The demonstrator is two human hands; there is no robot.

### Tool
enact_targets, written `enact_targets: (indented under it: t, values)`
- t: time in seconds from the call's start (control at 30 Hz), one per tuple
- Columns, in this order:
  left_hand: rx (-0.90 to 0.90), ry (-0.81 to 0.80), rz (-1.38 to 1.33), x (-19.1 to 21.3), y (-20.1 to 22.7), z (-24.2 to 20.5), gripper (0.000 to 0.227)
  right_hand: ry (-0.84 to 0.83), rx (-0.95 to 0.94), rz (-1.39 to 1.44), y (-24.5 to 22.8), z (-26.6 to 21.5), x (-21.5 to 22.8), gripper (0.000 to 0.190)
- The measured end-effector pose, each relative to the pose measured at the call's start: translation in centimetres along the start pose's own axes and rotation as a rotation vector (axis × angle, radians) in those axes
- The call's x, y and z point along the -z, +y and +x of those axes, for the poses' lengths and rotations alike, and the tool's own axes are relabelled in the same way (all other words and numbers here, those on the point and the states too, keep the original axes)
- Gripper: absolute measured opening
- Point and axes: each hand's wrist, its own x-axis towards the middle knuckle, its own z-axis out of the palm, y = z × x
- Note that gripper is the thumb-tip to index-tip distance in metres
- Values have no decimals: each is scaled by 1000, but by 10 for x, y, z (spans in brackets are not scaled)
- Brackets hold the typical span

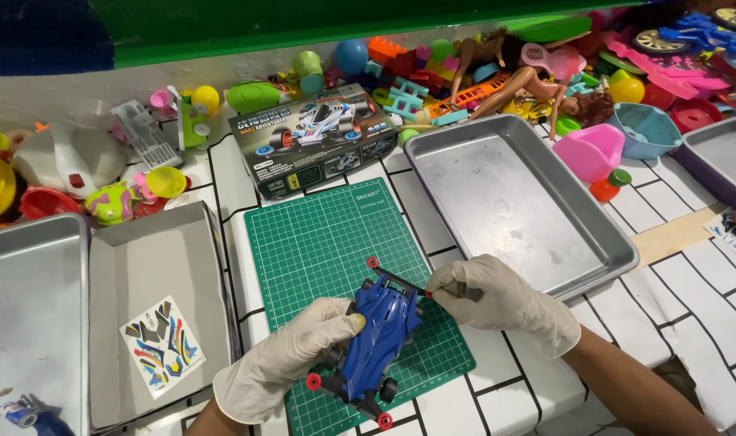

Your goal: The person assembles a blue toy car on a green cutting mat. They attach red wheel caps to the car's wheels and then use a screwdriver to tighten the components.

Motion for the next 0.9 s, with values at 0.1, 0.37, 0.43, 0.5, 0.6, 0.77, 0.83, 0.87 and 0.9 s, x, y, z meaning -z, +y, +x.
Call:
enact_targets:
  t: [0.1, 0.37, 0.43, 0.5, 0.6, 0.77, 0.83, 0.87, 0.9]
  values:
    - [2, 22, -9, -2, 2, -1, 37, -11, 9, 48, -3, 2, 1, 15]
    - [61, 5, -91, -9, 12, -3, 47, 63, 199, 1, -8, 8, 2, 17]
    - [46, 9, -71, -8, 9, -3, 44, 73, 242, -41, -10, 8, 3, 16]
    - [34, 14, -52, -7, 8, -3, 41, 82, 283, -82, -11, 9, 4, 16]
    - [64, 29, -60, -7, 7, -3, 40, 100, 305, -79, -12, 10, 5, 15]
    - [63, 40, -81, -4, 3, -1, 37, 92, 335, -88, -12, 11, 6, 13]
    - [58, 30, -80, -4, 3, -1, 37, 94, 336, -84, -12, 11, 6, 13]
    - [52, 20, -80, -4, 3, -1, 37, 95, 337, -79, -12, 11, 6, 14]
    - [53, 19, -80, -4, 3, -1, 37, 95, 337, -79, -11, 11, 6, 14]
